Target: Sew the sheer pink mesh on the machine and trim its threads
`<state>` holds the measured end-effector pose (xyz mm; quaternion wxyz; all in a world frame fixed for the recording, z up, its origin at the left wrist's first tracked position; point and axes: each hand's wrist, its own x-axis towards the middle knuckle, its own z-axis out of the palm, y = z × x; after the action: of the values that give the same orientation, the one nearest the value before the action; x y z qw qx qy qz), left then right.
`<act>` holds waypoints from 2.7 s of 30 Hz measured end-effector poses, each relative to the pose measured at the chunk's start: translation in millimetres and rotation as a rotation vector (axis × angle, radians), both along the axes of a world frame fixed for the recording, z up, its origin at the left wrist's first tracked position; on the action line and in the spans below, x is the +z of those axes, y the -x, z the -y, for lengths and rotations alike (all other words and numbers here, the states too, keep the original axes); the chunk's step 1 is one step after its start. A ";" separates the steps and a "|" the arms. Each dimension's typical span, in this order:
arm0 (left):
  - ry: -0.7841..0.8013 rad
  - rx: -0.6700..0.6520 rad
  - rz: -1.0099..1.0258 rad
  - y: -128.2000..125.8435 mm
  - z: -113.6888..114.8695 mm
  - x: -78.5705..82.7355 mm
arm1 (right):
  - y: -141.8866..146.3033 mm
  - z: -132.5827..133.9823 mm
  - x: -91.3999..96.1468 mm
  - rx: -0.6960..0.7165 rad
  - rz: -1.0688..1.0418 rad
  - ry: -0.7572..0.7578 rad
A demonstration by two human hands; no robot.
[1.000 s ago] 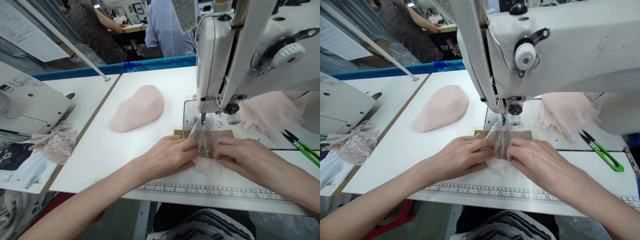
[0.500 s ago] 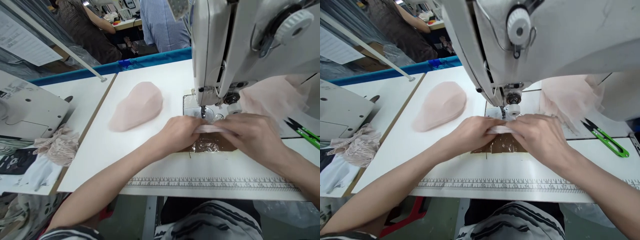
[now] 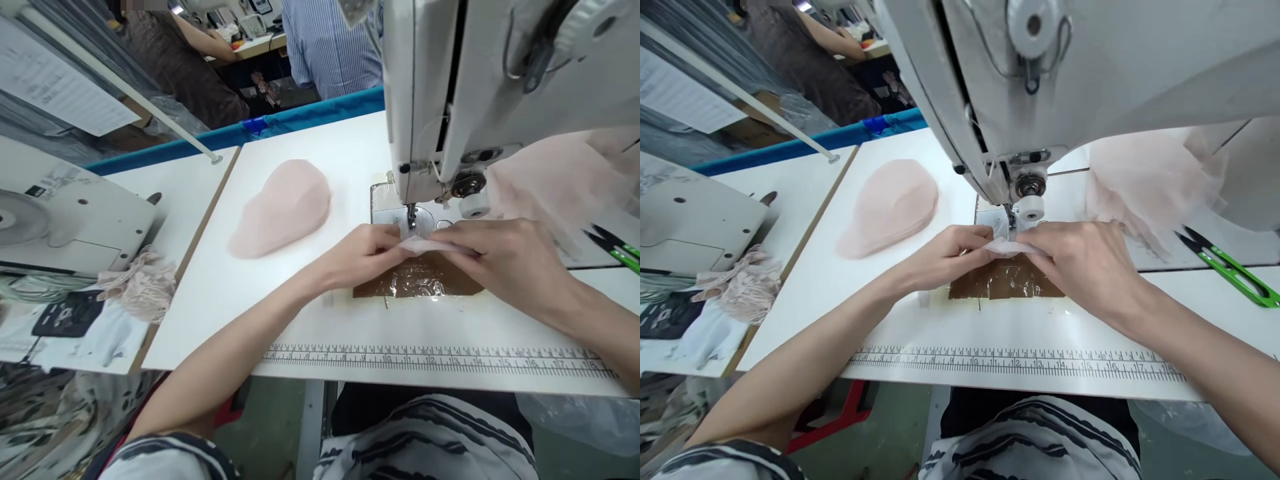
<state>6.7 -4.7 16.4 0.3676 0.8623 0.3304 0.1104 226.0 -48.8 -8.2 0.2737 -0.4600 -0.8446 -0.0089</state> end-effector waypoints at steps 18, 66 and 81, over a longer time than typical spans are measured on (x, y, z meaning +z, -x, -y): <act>-0.940 -0.076 -0.234 9.5 45.5 -30.9 | 9.5 9.4 9.5 0.197 0.208 -0.022; -0.321 0.136 -0.130 -7.7 -9.7 -0.2 | 8.0 -14.3 -7.7 -0.085 0.070 -0.221; -0.100 0.114 0.065 -2.6 -12.1 -3.7 | 10.8 -13.9 -5.4 -0.116 0.097 -0.150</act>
<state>9.3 7.5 12.7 0.3277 0.8554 0.3607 0.1754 215.3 -34.9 -13.5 0.2651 -0.4853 -0.8258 -0.1104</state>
